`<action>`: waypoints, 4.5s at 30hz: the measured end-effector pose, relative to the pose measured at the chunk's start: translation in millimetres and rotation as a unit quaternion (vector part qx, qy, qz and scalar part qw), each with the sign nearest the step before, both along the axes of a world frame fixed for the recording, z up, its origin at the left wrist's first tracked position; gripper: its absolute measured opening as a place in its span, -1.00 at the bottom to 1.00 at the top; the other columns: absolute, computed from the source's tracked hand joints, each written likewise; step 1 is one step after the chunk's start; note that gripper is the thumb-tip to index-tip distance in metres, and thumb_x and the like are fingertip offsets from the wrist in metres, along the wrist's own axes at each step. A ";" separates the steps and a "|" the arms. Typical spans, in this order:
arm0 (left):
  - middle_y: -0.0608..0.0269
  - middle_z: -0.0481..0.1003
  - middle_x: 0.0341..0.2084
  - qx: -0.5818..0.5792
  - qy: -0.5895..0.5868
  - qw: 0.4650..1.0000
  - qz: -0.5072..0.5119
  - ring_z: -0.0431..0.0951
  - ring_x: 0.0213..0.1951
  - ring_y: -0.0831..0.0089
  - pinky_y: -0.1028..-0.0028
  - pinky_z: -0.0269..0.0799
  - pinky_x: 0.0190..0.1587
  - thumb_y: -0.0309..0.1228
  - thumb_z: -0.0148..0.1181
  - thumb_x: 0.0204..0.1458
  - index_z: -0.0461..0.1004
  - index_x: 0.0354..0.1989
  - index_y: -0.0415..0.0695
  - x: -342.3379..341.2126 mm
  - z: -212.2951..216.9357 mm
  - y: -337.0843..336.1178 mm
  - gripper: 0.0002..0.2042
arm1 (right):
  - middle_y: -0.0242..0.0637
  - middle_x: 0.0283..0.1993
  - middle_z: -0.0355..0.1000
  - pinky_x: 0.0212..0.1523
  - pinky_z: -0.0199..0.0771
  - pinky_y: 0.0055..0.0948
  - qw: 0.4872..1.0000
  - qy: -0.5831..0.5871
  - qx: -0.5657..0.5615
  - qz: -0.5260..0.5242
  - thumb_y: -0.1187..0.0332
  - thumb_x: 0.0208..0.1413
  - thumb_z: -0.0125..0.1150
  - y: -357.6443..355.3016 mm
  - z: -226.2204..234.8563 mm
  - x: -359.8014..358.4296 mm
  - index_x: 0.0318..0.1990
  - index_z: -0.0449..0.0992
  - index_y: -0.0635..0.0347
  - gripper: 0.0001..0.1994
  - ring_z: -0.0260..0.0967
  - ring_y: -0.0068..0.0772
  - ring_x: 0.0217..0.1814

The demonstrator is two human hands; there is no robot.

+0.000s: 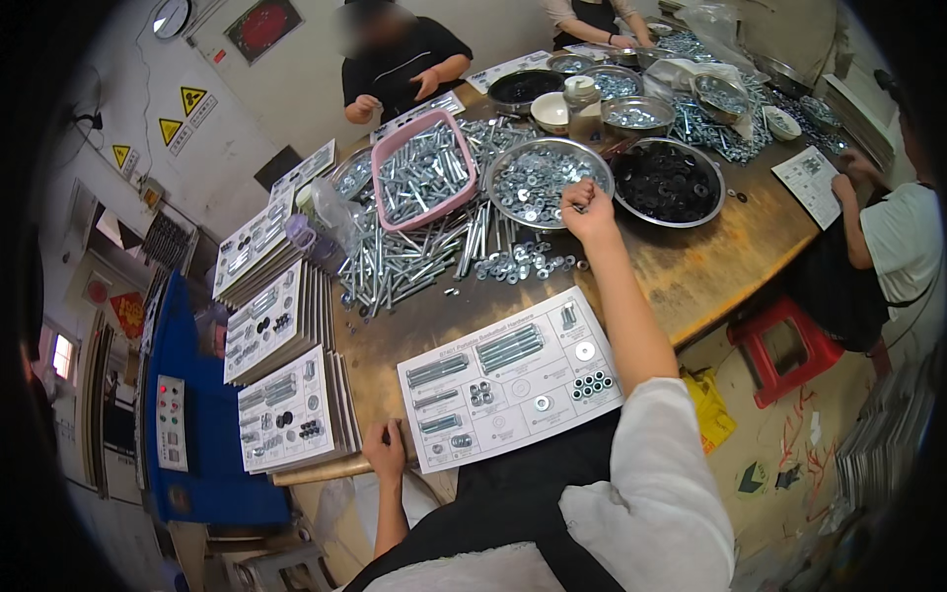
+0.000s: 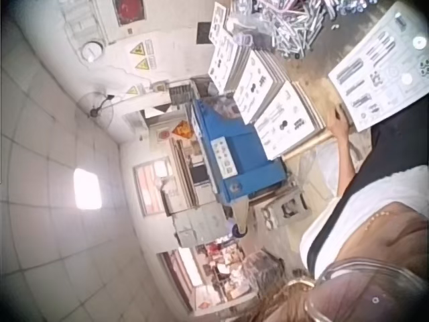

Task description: The person assembles metal fasteners by hand, picking bolts, nuts, and washers from trays and placing them into designated slots on a cardboard template. The person repeatedly completes one template and moves it aside to start a new one.

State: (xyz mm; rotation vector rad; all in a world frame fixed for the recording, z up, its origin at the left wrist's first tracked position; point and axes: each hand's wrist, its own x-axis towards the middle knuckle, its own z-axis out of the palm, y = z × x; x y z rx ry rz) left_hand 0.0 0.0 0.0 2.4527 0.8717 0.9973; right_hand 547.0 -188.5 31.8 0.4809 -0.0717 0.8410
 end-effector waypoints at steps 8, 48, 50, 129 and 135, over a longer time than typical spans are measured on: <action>0.17 0.43 -0.59 -0.022 -0.010 1.000 -0.004 0.41 -0.59 0.35 0.40 0.32 -0.50 -0.45 0.18 0.10 0.58 -0.42 -0.19 8.0 10.3 -4.8 -0.89 | -0.35 -0.50 0.25 -0.41 0.34 -0.52 0.963 0.122 -0.233 0.064 0.47 0.21 0.00 -63.3 47.1 -56.6 -0.48 0.35 0.24 -0.81 0.21 -0.46 -0.47; 0.33 0.47 -0.54 -0.192 -0.096 0.946 -0.244 0.38 -0.57 0.62 0.59 0.24 -0.53 -0.50 0.31 -0.01 0.57 -0.33 -0.18 116.8 118.0 -102.5 -0.91 | -0.08 0.14 0.39 0.27 0.34 -0.16 0.962 0.102 -0.167 0.189 0.38 0.33 -0.15 -27.5 63.5 -306.8 0.03 0.40 0.32 -0.73 0.32 -0.17 0.25; 0.34 0.47 -0.54 -0.202 -0.091 0.950 -0.222 0.37 -0.57 0.63 0.59 0.24 -0.54 -0.47 0.33 -0.03 0.57 -0.34 -0.17 120.4 117.5 -108.1 -0.90 | -0.10 0.18 0.36 0.29 0.29 -0.16 0.964 0.064 -0.176 0.187 0.38 0.32 -0.14 -29.5 57.4 -313.0 0.07 0.39 0.29 -0.72 0.30 -0.16 0.27; 0.46 0.37 -0.60 -0.343 0.132 0.823 -0.434 0.30 -0.53 0.70 0.59 0.22 -0.48 -0.47 0.42 -0.12 0.59 -0.18 -0.11 112.7 134.2 -46.8 -0.72 | -0.59 -0.58 0.22 -0.67 -0.09 -0.67 0.640 -0.521 -0.521 0.216 0.33 0.17 0.23 -42.0 60.3 -309.7 -0.11 0.54 0.29 -0.77 -0.01 -0.79 -0.68; 0.41 0.36 -0.60 -0.363 0.183 0.746 -0.527 0.33 -0.56 0.52 0.48 0.23 -0.48 -0.44 0.46 -0.22 0.63 -0.19 0.02 92.2 122.8 -52.2 -0.67 | -0.54 -0.55 0.32 -0.34 0.21 -0.65 0.543 -0.663 -0.452 0.250 0.38 -0.14 0.48 -48.6 64.0 -323.0 -0.26 0.61 0.25 -0.74 0.15 -0.76 -0.43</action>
